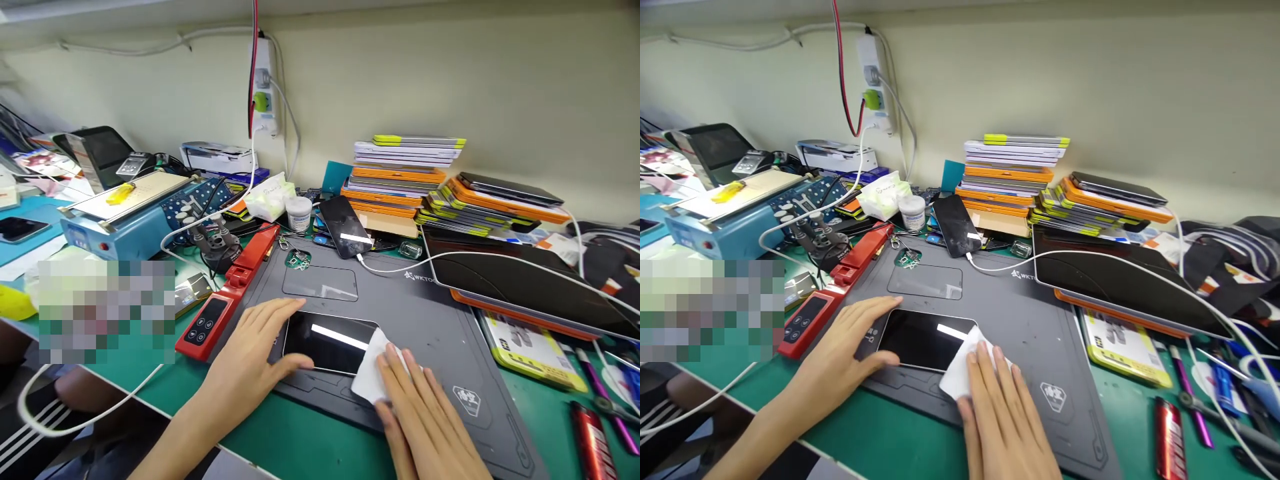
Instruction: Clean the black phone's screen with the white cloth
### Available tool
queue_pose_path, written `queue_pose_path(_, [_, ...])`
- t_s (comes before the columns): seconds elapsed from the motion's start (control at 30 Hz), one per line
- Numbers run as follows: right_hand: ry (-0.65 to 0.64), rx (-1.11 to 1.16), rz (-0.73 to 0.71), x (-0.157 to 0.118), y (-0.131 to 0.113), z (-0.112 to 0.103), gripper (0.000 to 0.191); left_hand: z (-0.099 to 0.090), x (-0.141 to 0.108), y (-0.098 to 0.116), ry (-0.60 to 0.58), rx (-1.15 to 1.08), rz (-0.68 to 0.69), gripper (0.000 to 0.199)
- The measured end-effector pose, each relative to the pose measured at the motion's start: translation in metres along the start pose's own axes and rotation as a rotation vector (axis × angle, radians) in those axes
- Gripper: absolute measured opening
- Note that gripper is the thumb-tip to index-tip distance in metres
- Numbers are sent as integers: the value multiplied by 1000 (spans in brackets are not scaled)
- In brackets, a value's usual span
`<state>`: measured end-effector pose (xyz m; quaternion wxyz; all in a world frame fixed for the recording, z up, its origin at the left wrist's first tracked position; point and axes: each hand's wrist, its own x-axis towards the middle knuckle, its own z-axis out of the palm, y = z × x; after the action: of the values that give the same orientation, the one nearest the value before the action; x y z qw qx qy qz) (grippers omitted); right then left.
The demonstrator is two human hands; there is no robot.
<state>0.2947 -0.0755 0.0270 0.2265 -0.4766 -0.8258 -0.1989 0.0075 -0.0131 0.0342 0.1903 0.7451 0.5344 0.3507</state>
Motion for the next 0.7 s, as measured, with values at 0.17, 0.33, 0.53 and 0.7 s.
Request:
queue_pose_path(0.17, [-78,-100,-107,12,2,12,65,-13,-3,2,190,-177,-147,36])
queue_pose_path(0.33, [-68,-88,-200,39,-36,33,82,-16,-8,3,207,-326,-182,36])
queue_pose_path(0.53, [-62,86,-100,72,-95,58,111,-16,-20,-2,316,-498,-185,49])
queue_pose_path(0.7, [-175,-35,-108,81,-62,46,88,-20,-5,8,230,-499,-250,63])
